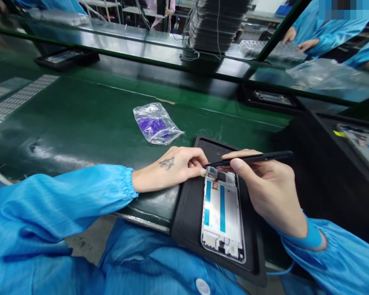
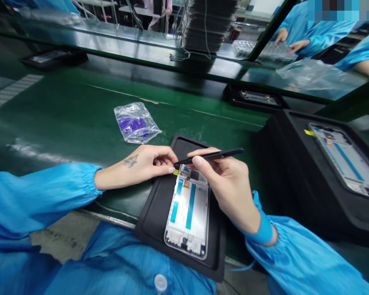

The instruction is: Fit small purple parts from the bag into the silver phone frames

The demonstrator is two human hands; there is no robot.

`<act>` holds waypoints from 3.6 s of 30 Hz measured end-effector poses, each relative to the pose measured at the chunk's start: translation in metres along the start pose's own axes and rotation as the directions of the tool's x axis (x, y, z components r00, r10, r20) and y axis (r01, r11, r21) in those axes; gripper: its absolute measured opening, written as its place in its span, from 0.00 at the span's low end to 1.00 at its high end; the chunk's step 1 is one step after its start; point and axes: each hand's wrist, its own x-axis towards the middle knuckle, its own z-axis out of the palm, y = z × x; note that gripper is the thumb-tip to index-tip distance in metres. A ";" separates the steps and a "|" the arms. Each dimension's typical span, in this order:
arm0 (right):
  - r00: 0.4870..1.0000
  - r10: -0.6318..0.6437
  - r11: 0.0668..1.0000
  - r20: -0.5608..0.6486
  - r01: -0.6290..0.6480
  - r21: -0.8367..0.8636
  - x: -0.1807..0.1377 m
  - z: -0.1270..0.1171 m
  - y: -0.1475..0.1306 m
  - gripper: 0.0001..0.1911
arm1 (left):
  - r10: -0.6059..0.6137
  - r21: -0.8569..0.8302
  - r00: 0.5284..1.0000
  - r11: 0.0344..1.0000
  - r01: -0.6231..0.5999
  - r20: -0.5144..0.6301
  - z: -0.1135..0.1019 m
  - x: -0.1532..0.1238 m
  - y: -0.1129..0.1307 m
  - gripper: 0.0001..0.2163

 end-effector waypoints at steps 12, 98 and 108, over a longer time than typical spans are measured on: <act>0.992 -0.125 0.973 0.018 0.126 -0.193 0.001 -0.002 -0.014 0.08 | -0.096 -0.125 0.994 0.988 0.089 -0.051 0.004 0.002 -0.005 0.05; 0.996 0.007 0.975 0.086 0.013 -0.222 0.019 -0.025 0.018 0.16 | 0.738 0.618 0.358 -0.100 -0.780 0.572 0.016 -0.014 0.035 0.15; 0.993 -0.028 0.948 0.116 0.063 -0.313 0.017 -0.025 0.016 0.16 | 0.722 0.626 0.384 -0.087 -0.775 0.576 0.015 -0.017 0.035 0.14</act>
